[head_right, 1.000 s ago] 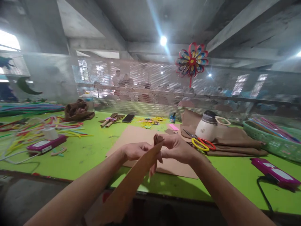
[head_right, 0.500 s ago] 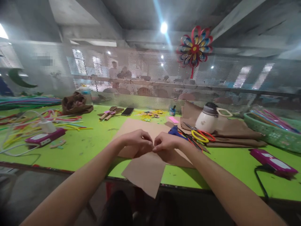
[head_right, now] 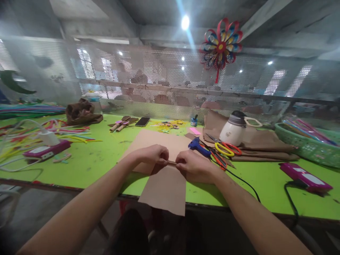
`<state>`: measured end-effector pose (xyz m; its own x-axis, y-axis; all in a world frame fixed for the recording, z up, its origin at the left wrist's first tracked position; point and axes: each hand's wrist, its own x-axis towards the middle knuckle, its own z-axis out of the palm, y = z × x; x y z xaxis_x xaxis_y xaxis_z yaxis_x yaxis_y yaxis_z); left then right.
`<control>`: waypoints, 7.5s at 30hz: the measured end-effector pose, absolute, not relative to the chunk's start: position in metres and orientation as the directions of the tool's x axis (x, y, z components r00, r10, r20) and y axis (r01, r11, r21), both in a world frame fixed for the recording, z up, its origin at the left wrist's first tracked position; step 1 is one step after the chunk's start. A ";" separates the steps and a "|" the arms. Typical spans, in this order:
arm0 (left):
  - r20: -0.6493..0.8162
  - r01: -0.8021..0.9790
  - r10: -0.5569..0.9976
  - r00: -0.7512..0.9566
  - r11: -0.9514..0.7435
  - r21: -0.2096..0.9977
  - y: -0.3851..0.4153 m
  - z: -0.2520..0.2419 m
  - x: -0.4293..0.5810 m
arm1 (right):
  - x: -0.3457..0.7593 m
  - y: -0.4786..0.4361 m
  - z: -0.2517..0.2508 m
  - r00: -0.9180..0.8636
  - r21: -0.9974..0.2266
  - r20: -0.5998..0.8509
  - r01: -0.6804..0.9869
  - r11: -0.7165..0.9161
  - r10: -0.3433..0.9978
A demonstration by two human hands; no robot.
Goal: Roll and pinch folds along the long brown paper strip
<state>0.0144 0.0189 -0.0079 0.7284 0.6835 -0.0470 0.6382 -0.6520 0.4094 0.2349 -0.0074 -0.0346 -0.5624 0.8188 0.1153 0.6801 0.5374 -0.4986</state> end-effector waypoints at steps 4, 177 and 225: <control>-0.010 0.610 0.652 0.758 -0.705 0.362 0.018 -0.007 0.018 | 0.229 -0.014 -0.030 -0.538 -0.459 0.131 0.712 0.531 0.833; -0.103 0.441 0.682 0.725 -0.344 0.829 0.007 0.006 0.020 | 0.220 -0.047 -0.033 -0.695 0.294 0.541 0.683 0.668 0.473; 0.218 0.436 0.658 0.721 -0.675 0.595 -0.001 0.008 0.029 | 0.235 -0.034 -0.018 -0.169 -0.947 0.281 0.108 0.301 0.945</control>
<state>0.0291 -0.0007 0.0078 0.7205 0.6581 0.2184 0.4359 -0.6749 0.5955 0.2354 -0.0341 -0.0177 -0.1687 0.9447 0.2811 0.1078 0.3012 -0.9475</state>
